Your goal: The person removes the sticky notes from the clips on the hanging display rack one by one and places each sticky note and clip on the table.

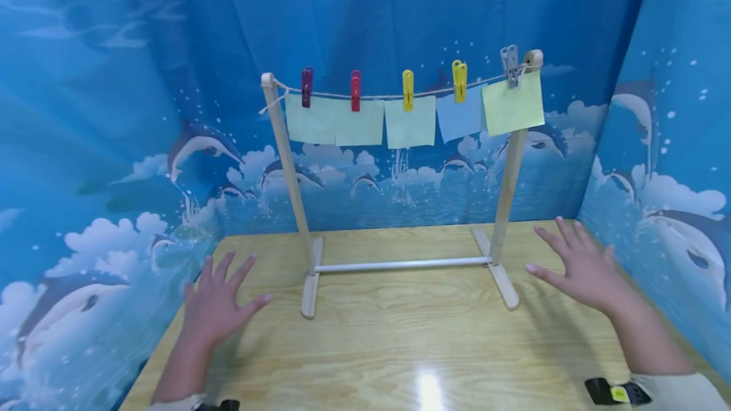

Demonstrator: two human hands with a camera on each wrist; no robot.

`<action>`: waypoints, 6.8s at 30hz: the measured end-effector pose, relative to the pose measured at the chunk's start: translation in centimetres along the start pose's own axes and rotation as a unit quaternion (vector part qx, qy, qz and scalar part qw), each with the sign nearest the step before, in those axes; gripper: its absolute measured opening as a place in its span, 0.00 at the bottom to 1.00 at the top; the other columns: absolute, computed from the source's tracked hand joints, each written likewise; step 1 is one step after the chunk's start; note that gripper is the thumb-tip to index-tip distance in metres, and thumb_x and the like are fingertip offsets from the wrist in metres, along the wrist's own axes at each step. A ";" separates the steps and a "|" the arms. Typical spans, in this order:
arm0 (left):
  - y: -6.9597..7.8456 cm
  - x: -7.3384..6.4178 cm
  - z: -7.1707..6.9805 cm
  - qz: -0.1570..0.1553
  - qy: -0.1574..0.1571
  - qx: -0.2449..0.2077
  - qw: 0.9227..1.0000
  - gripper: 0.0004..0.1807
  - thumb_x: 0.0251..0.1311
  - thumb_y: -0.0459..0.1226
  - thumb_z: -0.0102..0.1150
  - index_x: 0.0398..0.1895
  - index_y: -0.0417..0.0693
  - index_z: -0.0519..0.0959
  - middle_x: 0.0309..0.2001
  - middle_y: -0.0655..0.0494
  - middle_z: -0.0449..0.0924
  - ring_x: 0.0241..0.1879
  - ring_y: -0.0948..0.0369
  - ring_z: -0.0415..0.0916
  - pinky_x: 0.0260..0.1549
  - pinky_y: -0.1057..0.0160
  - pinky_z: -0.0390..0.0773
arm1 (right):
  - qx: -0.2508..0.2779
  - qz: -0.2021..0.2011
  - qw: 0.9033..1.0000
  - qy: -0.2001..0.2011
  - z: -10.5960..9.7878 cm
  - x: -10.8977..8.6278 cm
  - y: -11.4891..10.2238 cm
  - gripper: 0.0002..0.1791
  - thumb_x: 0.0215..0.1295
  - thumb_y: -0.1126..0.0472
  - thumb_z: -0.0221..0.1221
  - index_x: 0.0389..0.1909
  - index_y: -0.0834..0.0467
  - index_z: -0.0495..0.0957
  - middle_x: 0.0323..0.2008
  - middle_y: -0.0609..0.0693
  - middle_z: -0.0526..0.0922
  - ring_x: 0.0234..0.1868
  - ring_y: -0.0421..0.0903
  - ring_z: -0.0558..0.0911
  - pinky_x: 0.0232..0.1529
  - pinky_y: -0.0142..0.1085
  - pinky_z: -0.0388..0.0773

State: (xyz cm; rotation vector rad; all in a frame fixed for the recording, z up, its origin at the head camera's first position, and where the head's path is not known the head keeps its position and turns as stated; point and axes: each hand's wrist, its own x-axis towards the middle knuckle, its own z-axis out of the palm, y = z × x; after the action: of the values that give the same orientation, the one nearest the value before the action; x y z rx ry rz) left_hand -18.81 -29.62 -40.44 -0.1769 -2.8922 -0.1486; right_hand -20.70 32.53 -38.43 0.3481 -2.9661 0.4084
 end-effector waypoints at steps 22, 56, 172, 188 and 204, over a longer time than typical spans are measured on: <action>2.9 2.3 -2.9 0.059 0.063 -0.104 0.991 0.46 0.57 0.61 0.61 0.76 0.59 0.56 0.73 0.40 0.51 0.69 0.34 0.48 0.56 0.22 0.50 | 0.074 -0.132 0.987 0.054 -4.6 1.6 -6.5 0.42 0.61 0.47 0.66 0.72 0.56 0.61 0.74 0.62 0.53 0.68 0.71 0.57 0.51 0.73 0.63; 7.2 5.9 -6.5 0.085 0.049 -0.315 0.944 0.41 0.58 0.52 0.67 0.73 0.60 0.63 0.72 0.47 0.56 0.69 0.41 0.54 0.58 0.29 0.62 | 0.081 -0.321 0.935 0.127 -12.2 6.3 -16.8 0.39 0.55 0.55 0.72 0.67 0.57 0.69 0.68 0.56 0.66 0.69 0.58 0.64 0.59 0.62 0.68; 16.7 15.7 -8.9 -0.014 0.184 -0.875 0.448 0.13 0.61 0.34 0.64 0.47 0.38 0.81 0.46 0.44 0.82 0.38 0.56 0.84 0.37 0.66 0.84 | 0.292 -0.143 0.943 0.075 -15.6 22.1 -34.1 0.24 0.67 0.55 0.62 0.61 0.58 0.74 0.49 0.50 0.79 0.50 0.41 0.77 0.50 0.29 0.76; 15.8 15.2 -9.0 -0.049 0.212 -0.848 0.483 0.15 0.59 0.36 0.67 0.47 0.39 0.82 0.50 0.42 0.82 0.41 0.55 0.84 0.40 0.65 0.83 | 0.353 -0.167 0.905 0.166 -15.3 20.8 -33.9 0.07 0.61 0.61 0.66 0.36 0.61 0.84 0.36 0.51 0.84 0.38 0.42 0.81 0.40 0.30 0.79; 15.1 14.3 -9.0 -0.045 0.217 -0.833 0.507 0.15 0.58 0.38 0.67 0.46 0.39 0.83 0.45 0.45 0.83 0.38 0.56 0.84 0.38 0.65 0.84 | 0.426 -0.187 0.858 0.215 -14.2 19.6 -32.5 0.08 0.59 0.62 0.68 0.36 0.62 0.84 0.35 0.51 0.85 0.36 0.42 0.83 0.41 0.30 0.81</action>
State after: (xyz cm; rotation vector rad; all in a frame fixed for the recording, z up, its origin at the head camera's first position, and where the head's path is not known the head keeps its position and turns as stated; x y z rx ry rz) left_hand -28.48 -14.17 -26.92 -0.2077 -1.2058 -2.3984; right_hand -30.40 1.94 -13.65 0.7681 -2.0511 1.4977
